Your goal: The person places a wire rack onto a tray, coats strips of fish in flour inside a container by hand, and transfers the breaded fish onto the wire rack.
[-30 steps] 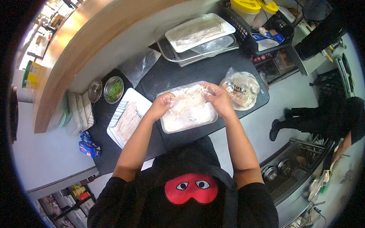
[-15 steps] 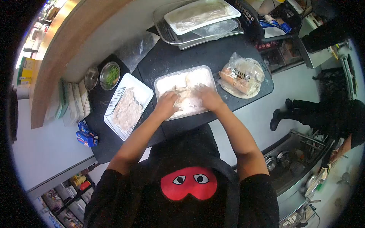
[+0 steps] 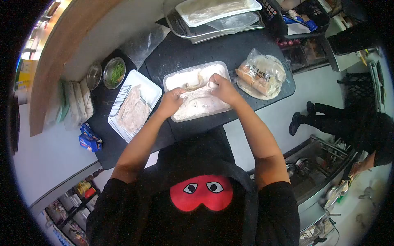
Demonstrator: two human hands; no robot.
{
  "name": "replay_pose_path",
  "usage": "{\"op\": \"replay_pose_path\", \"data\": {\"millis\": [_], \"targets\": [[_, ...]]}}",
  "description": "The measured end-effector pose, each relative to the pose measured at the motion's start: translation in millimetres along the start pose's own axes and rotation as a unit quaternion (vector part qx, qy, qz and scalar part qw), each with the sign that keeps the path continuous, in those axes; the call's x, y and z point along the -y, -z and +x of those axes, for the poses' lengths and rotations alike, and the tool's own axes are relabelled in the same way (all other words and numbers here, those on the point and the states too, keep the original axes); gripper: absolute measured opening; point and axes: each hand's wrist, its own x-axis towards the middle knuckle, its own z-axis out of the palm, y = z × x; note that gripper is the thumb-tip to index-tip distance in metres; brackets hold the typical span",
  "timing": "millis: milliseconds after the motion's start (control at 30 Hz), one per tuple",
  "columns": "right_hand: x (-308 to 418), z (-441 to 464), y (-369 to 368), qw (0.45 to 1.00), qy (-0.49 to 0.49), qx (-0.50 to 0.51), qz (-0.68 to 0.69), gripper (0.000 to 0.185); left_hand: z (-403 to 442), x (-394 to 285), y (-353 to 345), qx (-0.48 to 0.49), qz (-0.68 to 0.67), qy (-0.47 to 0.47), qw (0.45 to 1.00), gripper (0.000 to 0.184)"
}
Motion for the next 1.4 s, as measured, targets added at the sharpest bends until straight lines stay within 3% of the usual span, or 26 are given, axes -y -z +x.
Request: {"op": "replay_pose_path", "data": {"millis": [167,233,300,367,467,500,600,667,767,833,900,933,967,1067,1167,1200,1300,1400], "targets": [[-21,0,3,0.982,-0.093,0.045,0.16,0.016,1,0,8,0.037,-0.128,0.016,0.991,0.022],[-15,-1,8,0.964,-0.144,0.055,0.214,0.012,0,-6,10,0.062,-0.175,0.065,0.981,0.019],[-7,-4,13,0.965,-0.162,0.04,0.204,0.013,1,-12,15,0.078,-0.194,0.111,0.972,0.018],[-3,-8,17,0.969,-0.174,0.021,0.176,0.016,2,-5,15,0.087,-0.188,0.094,0.974,0.02],[-4,-8,13,0.974,-0.116,0.027,0.195,0.021,1,-5,13,0.091,-0.162,0.073,0.98,0.021],[-2,-9,14,0.984,-0.108,0.04,0.137,0.023,0,-8,13,0.092,-0.15,0.067,0.982,0.022],[2,-10,17,0.993,-0.071,0.059,-0.073,0.031,3,-16,12,0.074,0.138,0.111,0.981,0.027],[-2,-10,11,0.966,-0.031,0.038,-0.254,0.038,-2,-5,6,0.045,0.263,0.022,0.963,0.033],[-5,1,-1,0.964,0.062,-0.004,-0.258,0.042,-16,5,-7,0.046,0.37,-0.097,0.923,0.037],[-13,-1,-11,0.941,0.061,0.054,-0.327,0.039,-29,4,-12,0.064,0.462,-0.178,0.866,0.035],[-12,0,-16,0.91,0.065,0.108,-0.394,0.036,-38,2,-7,0.083,0.491,-0.151,0.854,0.032],[-11,-4,-6,0.928,0.055,0.164,-0.329,0.035,-40,1,-2,0.092,0.506,-0.136,0.847,0.031],[-9,-4,-4,0.94,0.046,0.129,-0.312,0.035,-42,2,0,0.101,0.519,-0.12,0.84,0.03],[-10,-10,-12,0.954,0.054,0.026,-0.295,0.035,-15,23,-8,-0.014,0.369,-0.123,0.921,0.022],[-14,-6,-24,0.935,0.093,0.038,-0.339,0.034,9,14,-20,-0.102,0.39,-0.087,0.911,0.016],[-16,-5,-27,0.945,0.081,0.003,-0.316,0.041,12,13,-24,-0.103,0.383,-0.047,0.917,0.017],[-14,-1,-30,0.939,-0.014,0.06,-0.337,0.038,16,19,-23,-0.045,0.348,0.013,0.936,0.017],[3,-6,-16,0.967,0.004,0.007,-0.255,0.027,6,0,-10,-0.071,0.286,-0.005,0.956,0.017]]}}
